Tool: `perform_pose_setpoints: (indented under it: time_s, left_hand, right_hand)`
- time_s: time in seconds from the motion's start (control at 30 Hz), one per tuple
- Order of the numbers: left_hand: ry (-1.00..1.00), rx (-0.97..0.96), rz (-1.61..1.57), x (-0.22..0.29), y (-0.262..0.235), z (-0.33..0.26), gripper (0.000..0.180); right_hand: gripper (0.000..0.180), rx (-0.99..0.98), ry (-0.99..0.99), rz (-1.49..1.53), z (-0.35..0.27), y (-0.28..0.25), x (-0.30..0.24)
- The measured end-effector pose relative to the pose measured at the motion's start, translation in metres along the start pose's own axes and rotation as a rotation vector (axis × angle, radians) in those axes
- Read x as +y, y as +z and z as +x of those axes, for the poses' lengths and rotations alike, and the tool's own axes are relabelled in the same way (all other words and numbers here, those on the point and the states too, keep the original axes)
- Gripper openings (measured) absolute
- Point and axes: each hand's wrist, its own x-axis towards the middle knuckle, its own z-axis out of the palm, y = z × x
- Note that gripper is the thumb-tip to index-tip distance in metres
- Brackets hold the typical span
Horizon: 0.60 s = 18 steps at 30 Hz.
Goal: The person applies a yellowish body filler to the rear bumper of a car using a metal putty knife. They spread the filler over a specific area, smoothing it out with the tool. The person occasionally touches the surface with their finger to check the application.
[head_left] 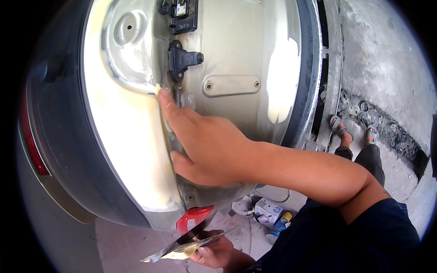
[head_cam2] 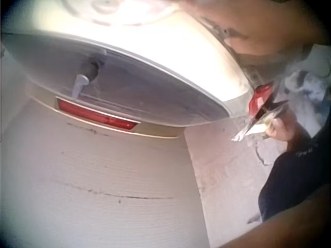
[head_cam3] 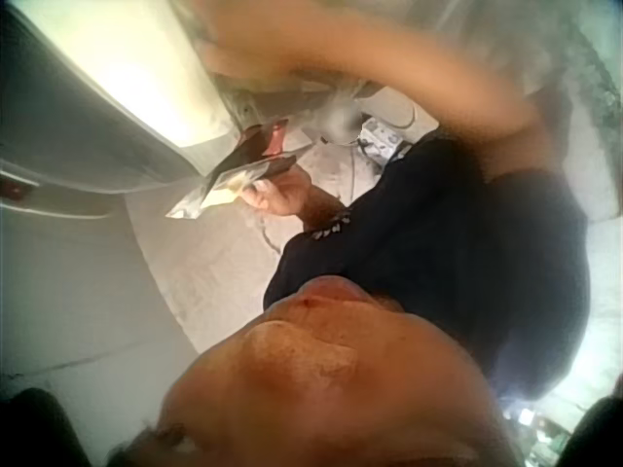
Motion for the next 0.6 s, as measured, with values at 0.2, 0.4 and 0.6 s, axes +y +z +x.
perform_pose_setpoints:
  time_s: [0.2,0.4,0.6]
  left_hand:
    - [-0.017,-0.018,-0.042,0.0,0.002,0.0,0.048]
    - [-0.014,0.004,-0.001,-0.002,0.0,-0.001,0.051]
    - [-0.007,-0.008,0.018,-0.003,-0.001,-0.001,0.052]
  right_hand:
    - [0.081,-0.032,-0.044,-0.024,-0.009,0.007,0.002]
    - [0.084,0.05,-0.069,-0.079,-0.016,0.01,0.006]
    - [0.087,0.037,-0.049,-0.072,-0.007,0.013,0.004]
